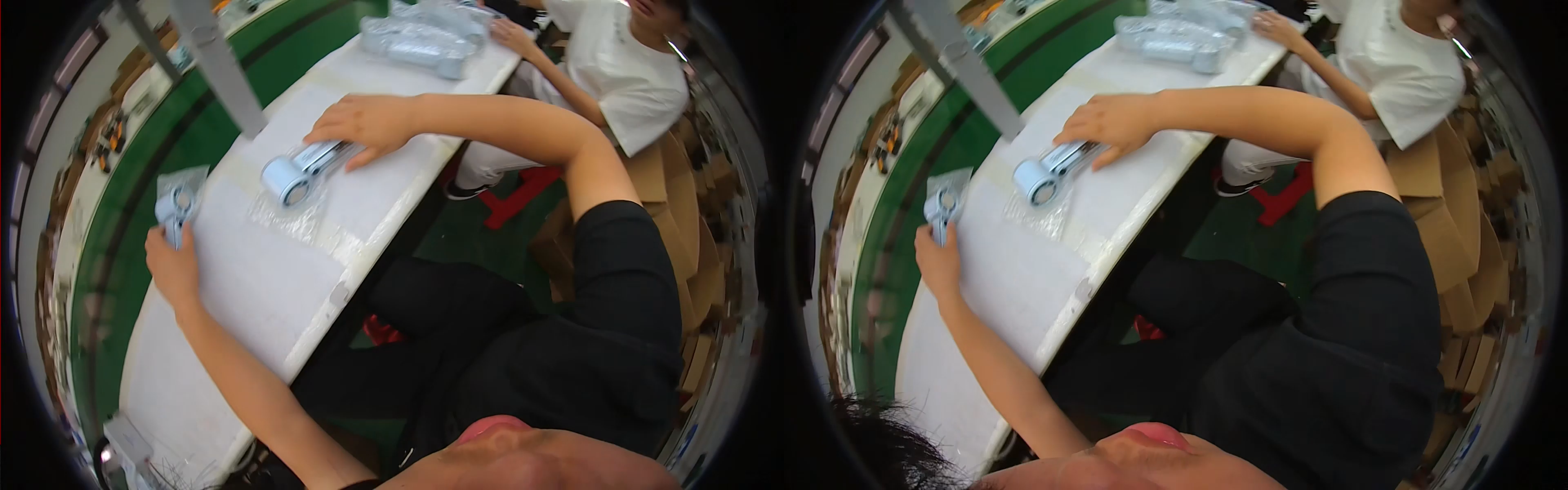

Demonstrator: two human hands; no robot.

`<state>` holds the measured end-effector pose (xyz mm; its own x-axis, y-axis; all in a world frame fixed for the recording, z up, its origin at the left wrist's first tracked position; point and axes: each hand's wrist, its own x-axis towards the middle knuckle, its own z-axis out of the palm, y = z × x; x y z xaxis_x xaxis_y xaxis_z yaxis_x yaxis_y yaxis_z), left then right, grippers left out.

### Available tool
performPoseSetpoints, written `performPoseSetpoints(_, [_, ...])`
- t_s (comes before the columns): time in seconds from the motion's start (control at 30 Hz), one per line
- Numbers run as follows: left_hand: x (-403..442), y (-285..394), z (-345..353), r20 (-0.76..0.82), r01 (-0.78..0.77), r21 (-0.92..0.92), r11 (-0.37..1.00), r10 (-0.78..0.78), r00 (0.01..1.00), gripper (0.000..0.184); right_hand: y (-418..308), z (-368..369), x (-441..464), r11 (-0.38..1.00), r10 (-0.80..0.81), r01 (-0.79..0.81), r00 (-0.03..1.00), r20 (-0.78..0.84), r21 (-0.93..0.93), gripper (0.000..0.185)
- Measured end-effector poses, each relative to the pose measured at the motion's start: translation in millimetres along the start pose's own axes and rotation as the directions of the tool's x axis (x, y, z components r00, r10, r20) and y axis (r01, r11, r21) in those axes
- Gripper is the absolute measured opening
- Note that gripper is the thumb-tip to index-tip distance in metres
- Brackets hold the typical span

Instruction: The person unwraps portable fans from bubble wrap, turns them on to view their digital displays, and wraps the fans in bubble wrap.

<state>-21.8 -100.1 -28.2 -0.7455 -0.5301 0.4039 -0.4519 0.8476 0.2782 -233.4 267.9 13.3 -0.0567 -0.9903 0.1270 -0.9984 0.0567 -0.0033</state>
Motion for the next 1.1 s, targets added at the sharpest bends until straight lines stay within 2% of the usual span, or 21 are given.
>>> performPoseSetpoints(0.1, [-2,7,-6,0.011,0.055,-0.04,0.998,-0.055,0.998,0.044,15,5,7,0.998,-0.009,0.009,1.0,0.009,-0.057,0.068])
performPoseSetpoints(0.2, [-5,10,-4,-0.007,0.074,0.028,0.997,-0.073,0.997,0.047,10,-5,13,0.983,0.007,-0.009,1.0,-0.011,-0.186,0.071])
performPoseSetpoints(0.23, [-5,10,-6,-0.007,0.09,0.055,0.994,-0.089,0.996,0.047,4,-7,21,0.986,-0.014,0.01,1.0,-0.021,-0.167,0.071])
performPoseSetpoints(0.3, [-5,13,-6,0.03,0.12,0.026,0.992,-0.121,0.992,0.048,-5,-12,27,0.998,-0.053,0.054,0.998,0.013,-0.028,0.083])
performPoseSetpoints(0.33, [-4,12,-6,0.035,0.109,0.049,0.993,-0.111,0.993,0.048,-3,-9,30,0.998,-0.049,0.05,0.999,0.015,-0.028,0.083])
performPoseSetpoints(0.4, [-2,8,-4,0.014,0.057,0.039,0.998,-0.057,0.998,0.048,1,0,42,0.995,-0.082,0.077,0.994,0.069,0.063,0.08])
performPoseSetpoints(0.47, [1,-1,0,0.005,0.016,-0.051,0.999,-0.016,1.0,0.047,8,4,54,0.985,-0.093,0.07,0.986,0.139,0.16,0.069])
performPoseSetpoints(0.5, [0,6,-5,0.029,0.05,-0.061,0.997,-0.048,0.998,0.045,11,5,58,0.981,-0.133,0.113,0.984,0.12,0.159,0.061])
performPoseSetpoints(0.57, [0,9,-2,0.018,-0.025,-0.129,0.991,0.028,0.999,0.045,10,7,53,0.988,-0.122,0.118,0.992,0.04,0.099,0.056])
performPoseSetpoints(0.63, [-1,15,-13,0.118,0.084,0.012,0.996,-0.084,0.989,0.044,4,8,49,0.988,-0.138,0.14,0.99,-0.039,0.065,0.054])
performPoseSetpoints(0.83, [-5,15,-7,0.071,0.072,0.047,0.996,-0.075,0.995,0.045,-5,18,44,0.992,-0.093,0.099,0.992,-0.085,0.082,0.052])
performPoseSetpoints(0.97, [-1,8,-3,0.084,0.067,0.014,0.998,-0.068,0.994,0.045,-8,16,53,0.953,-0.3,0.303,0.944,-0.14,-0.003,0.045])
performPoseSetpoints(1.0, [0,7,-4,0.08,0.065,0.019,0.998,-0.067,0.995,0.045,-9,17,55,0.952,-0.302,0.305,0.942,-0.145,-0.005,0.045])
performPoseSetpoints(1.1, [-1,8,-4,0.081,0.065,-0.002,0.998,-0.065,0.995,0.046,-18,10,58,0.937,-0.293,0.305,0.951,-0.094,0.168,0.043])
